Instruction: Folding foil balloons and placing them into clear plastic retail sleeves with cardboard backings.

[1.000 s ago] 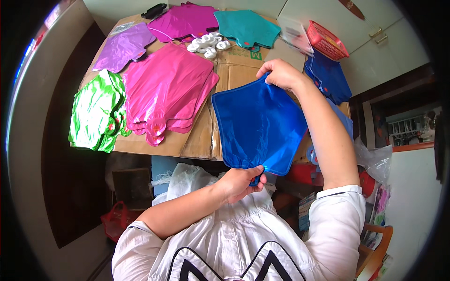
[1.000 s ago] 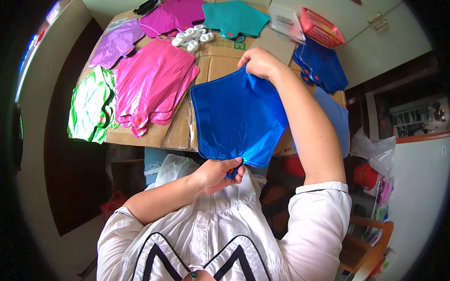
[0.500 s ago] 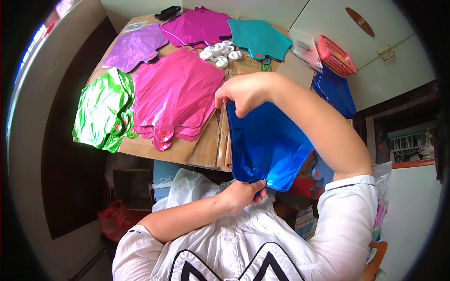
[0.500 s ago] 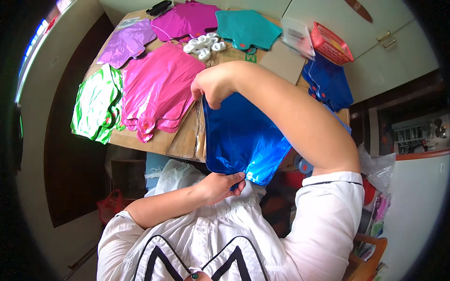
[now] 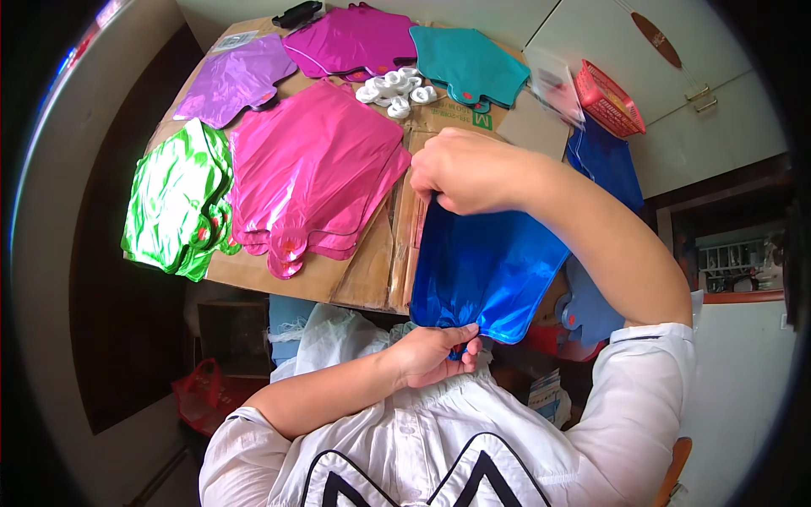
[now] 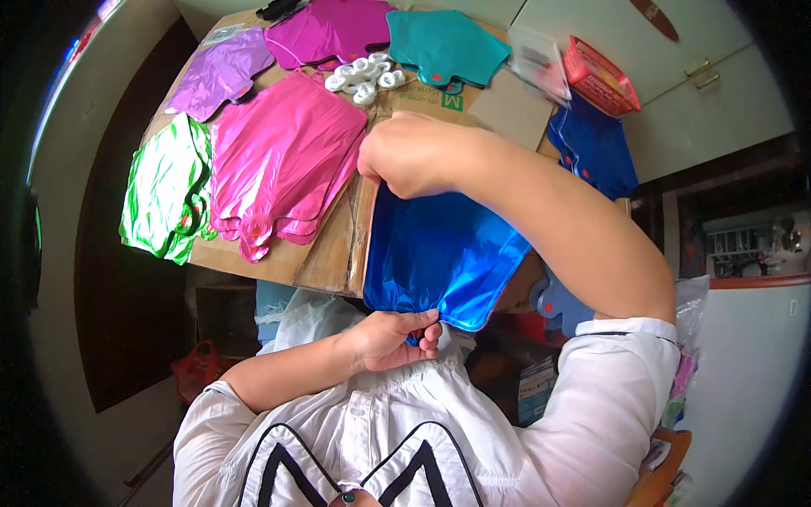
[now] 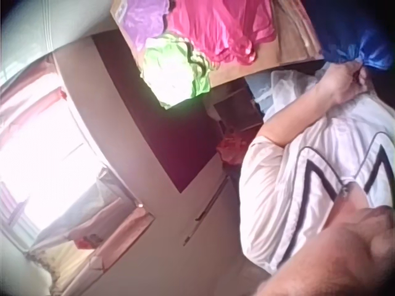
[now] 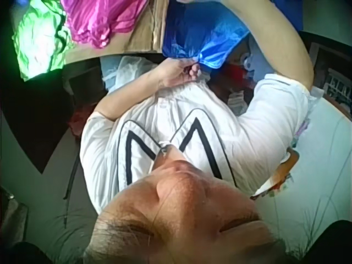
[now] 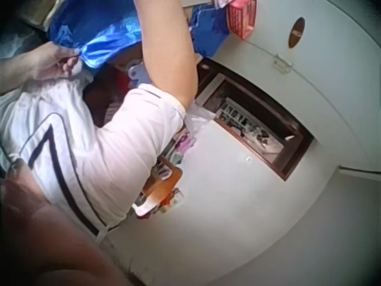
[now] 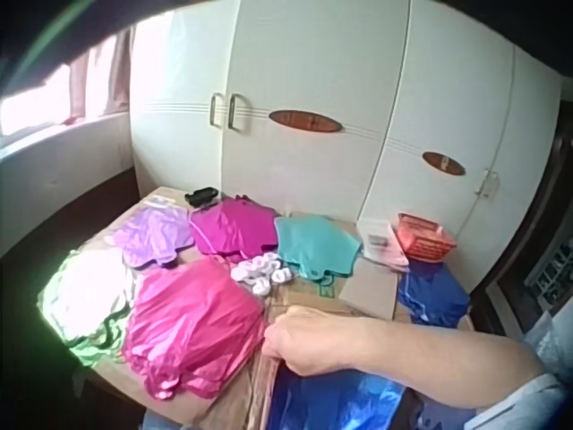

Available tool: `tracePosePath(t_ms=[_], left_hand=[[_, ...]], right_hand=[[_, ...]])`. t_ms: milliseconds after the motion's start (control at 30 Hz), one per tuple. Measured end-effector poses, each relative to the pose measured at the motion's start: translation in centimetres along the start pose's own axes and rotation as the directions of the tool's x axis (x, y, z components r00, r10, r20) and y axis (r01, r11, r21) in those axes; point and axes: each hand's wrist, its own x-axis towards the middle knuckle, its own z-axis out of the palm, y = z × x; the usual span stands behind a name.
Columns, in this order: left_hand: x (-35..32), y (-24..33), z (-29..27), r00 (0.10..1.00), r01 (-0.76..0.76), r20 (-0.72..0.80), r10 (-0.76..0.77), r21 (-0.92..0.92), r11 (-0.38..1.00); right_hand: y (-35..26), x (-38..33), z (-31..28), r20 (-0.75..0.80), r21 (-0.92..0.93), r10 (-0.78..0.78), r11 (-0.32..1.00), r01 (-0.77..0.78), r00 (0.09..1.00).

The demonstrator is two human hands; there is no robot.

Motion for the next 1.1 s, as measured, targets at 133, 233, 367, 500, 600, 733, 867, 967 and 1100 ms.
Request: tracePosePath(t_ms=[133, 233, 367, 500, 600, 733, 867, 967, 1100], left_hand=[[0.0, -0.2, 0.0, 1.000, -0.014, 0.015, 0.015, -0.052, 0.999], [0.2, -0.3, -0.1, 0.999, -0.022, 0.034, 0.024, -0.066, 0.998], [0.3, -0.4, -0.1, 0.999, -0.038, 0.013, 0.039, -0.051, 0.998], [0.3, -0.5, -0.2, 0.998, -0.059, 0.027, 0.060, -0.020, 0.998], [0.3, -0.6, -0.3, 0.996, -0.079, 0.027, 0.079, 0.000, 0.997], [0.2, -0.6, 0.7, 0.995, -0.097, -0.037, 0.098, 0.023, 0.995], [0.6, -1.2, -1.1, 0.991, -0.116, 0.068, 0.116, -0.007, 0.993], [-1.1, 0.0, 1.0, 0.994, -0.051, -0.088, 0.066, 0.168, 0.984], [-5.8, 6.1, 1.8, 0.999, -0.003, 0.010, -0.041, 0.988, 0.158]], right_hand=[[-0.1, -3.5, 1.6, -0.309, -0.201, -0.271, 0.955, 0.216, 0.912], [0.1, -6.3, 4.0, -0.434, -0.357, -0.353, 0.912, 0.202, 0.828], [1.2, -9.1, 7.3, -0.467, -0.437, -0.363, 0.888, 0.146, 0.806], [1.6, -9.2, 8.3, -0.508, -0.467, -0.387, 0.875, 0.131, 0.770], [2.0, -9.0, 8.5, -0.504, -0.490, -0.409, 0.861, 0.138, 0.761], [2.2, -8.8, 8.8, -0.478, -0.509, -0.430, 0.846, 0.157, 0.766], [2.3, -8.7, 8.4, -0.472, -0.506, -0.437, 0.846, 0.171, 0.766], [2.4, -8.7, 8.5, -0.467, -0.485, -0.434, 0.854, 0.188, 0.770], [2.6, -8.4, 8.6, -0.460, -0.478, -0.442, 0.854, 0.205, 0.770]])
